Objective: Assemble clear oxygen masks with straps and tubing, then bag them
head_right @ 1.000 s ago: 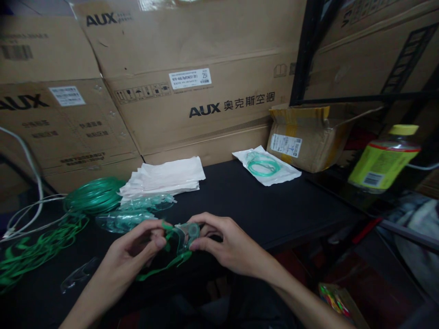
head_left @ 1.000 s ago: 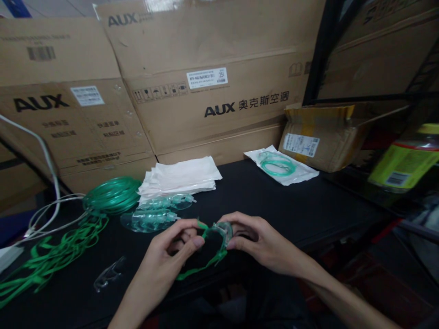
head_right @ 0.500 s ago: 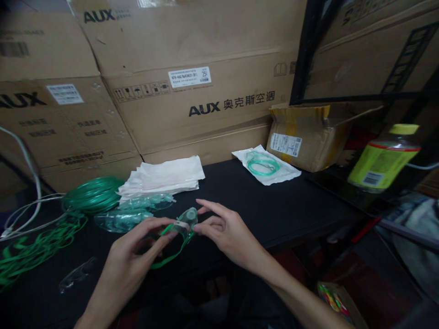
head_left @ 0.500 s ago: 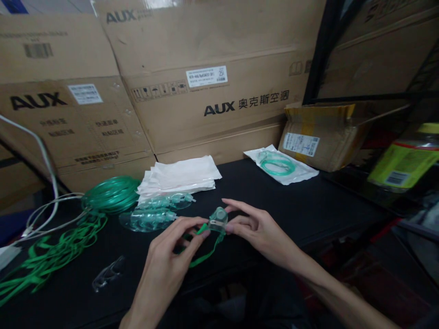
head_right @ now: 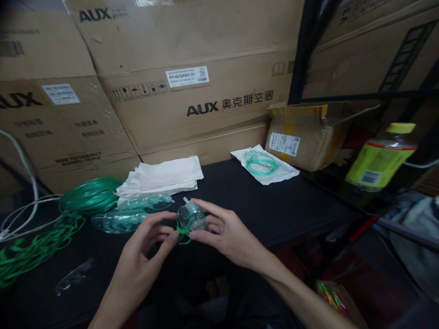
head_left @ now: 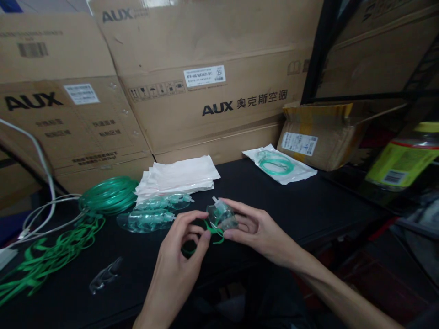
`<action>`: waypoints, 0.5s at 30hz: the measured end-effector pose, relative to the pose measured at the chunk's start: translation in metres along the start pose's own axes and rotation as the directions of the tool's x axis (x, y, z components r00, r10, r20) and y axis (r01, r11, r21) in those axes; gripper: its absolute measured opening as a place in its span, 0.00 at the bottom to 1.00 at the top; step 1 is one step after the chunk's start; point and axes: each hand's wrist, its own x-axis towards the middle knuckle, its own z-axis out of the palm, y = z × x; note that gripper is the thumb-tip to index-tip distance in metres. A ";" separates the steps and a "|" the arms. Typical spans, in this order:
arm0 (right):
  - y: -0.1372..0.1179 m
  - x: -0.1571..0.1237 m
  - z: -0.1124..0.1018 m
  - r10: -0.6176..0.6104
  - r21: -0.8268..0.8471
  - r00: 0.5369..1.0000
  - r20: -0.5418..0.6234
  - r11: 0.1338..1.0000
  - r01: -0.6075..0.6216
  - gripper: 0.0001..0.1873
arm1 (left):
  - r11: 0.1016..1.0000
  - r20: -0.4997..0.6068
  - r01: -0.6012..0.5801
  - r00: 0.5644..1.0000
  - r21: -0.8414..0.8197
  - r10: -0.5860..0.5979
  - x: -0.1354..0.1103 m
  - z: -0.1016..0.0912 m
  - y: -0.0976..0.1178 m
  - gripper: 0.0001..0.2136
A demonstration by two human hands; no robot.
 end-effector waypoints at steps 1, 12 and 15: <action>0.002 0.000 0.001 -0.032 -0.019 0.999 -0.023 0.999 0.031 0.40 | 0.993 0.013 0.093 0.996 -0.068 -0.092 0.000 0.000 0.001 0.14; 0.003 -0.006 0.004 -0.199 -0.165 0.974 0.106 0.963 0.214 0.43 | 0.803 0.140 0.485 0.873 -0.346 -0.467 0.004 0.004 0.012 0.29; 0.005 -0.007 0.004 -0.147 -0.085 0.982 0.118 0.984 0.158 0.43 | 0.776 0.166 0.538 0.842 -0.330 -0.514 0.000 0.004 0.022 0.24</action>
